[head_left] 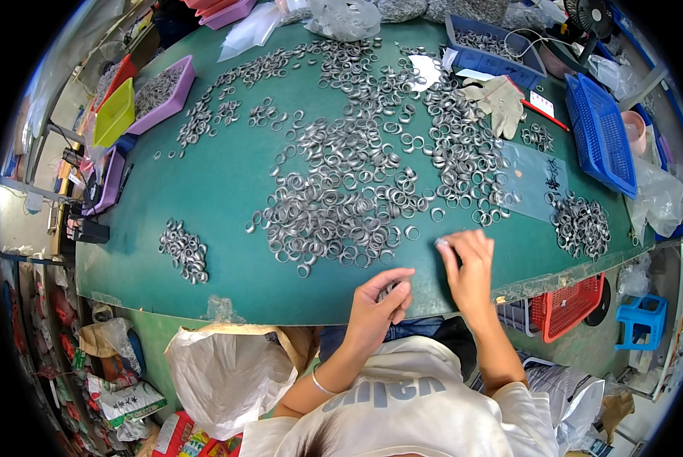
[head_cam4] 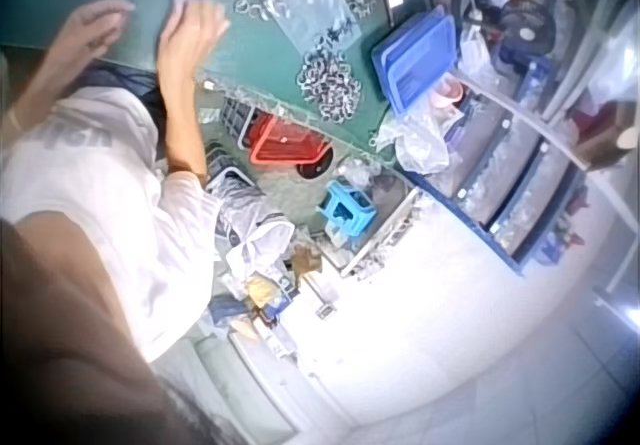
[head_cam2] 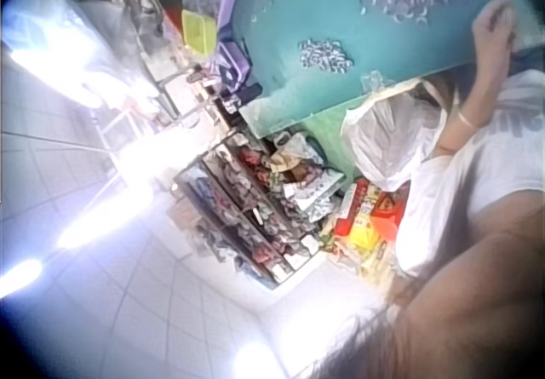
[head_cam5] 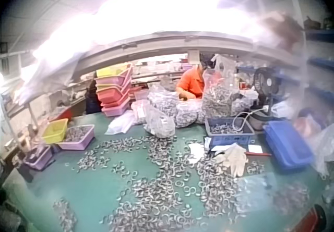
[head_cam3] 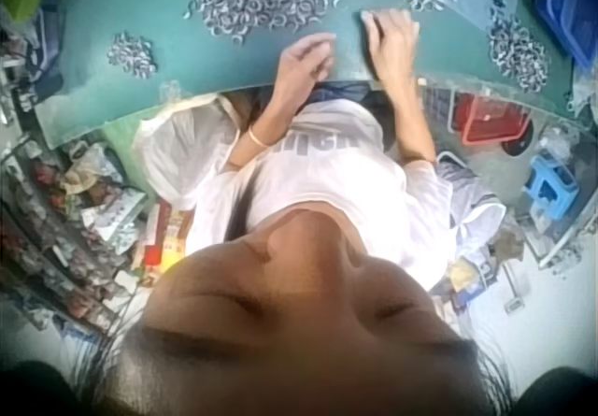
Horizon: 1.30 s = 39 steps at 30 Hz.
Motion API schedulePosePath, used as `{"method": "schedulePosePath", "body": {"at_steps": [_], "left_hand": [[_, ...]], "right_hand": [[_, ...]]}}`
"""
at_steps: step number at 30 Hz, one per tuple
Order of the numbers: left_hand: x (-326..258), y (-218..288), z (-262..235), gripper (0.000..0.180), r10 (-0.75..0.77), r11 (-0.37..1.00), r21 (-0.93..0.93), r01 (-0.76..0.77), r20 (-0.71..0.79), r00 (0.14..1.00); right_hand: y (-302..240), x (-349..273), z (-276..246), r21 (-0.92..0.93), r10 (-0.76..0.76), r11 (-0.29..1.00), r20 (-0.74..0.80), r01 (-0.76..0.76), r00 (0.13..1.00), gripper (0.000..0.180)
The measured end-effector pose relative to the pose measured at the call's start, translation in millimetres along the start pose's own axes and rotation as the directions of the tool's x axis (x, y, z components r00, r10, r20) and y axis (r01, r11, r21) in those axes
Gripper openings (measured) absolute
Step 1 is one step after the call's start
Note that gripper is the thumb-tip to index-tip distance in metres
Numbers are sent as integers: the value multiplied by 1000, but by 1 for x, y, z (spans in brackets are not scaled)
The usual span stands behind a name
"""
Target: The person writes on a small card with a red pen and then handles several small circular metal components on a green workbench, examining and sorting them.
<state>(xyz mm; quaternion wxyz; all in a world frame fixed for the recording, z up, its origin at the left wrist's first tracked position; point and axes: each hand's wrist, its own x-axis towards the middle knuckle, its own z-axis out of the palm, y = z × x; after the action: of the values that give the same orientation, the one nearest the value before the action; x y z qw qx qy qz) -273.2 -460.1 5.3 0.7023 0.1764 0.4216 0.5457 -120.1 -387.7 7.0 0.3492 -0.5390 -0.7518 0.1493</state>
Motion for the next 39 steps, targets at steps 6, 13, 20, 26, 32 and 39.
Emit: {"method": "schedulePosePath", "body": {"at_steps": [6,13,20,26,32,39], "left_hand": [[-1,-1,8,31,146,932,315,-177,121,982],[-1,7,-1,21,-42,999,30,41,62,997],[0,1,4,20,54,997,-59,-52,33,998],[1,-5,12,17,100,988,123,-91,-68,993],[1,-5,12,13,191,917,360,-172,-19,981],[2,0,8,16,-29,999,31,29,-22,999]], "right_hand": [[-24,-29,-13,601,89,705,450,-375,889,8],[-5,-11,-23,115,150,982,-11,-147,989,13],[14,-13,-8,-170,8,985,-70,-20,998,16],[-16,-29,-15,779,255,215,538,-589,804,8],[-20,-24,-12,516,209,781,317,-353,925,10],[10,28,11,-167,-77,984,-58,67,995,12]]}}
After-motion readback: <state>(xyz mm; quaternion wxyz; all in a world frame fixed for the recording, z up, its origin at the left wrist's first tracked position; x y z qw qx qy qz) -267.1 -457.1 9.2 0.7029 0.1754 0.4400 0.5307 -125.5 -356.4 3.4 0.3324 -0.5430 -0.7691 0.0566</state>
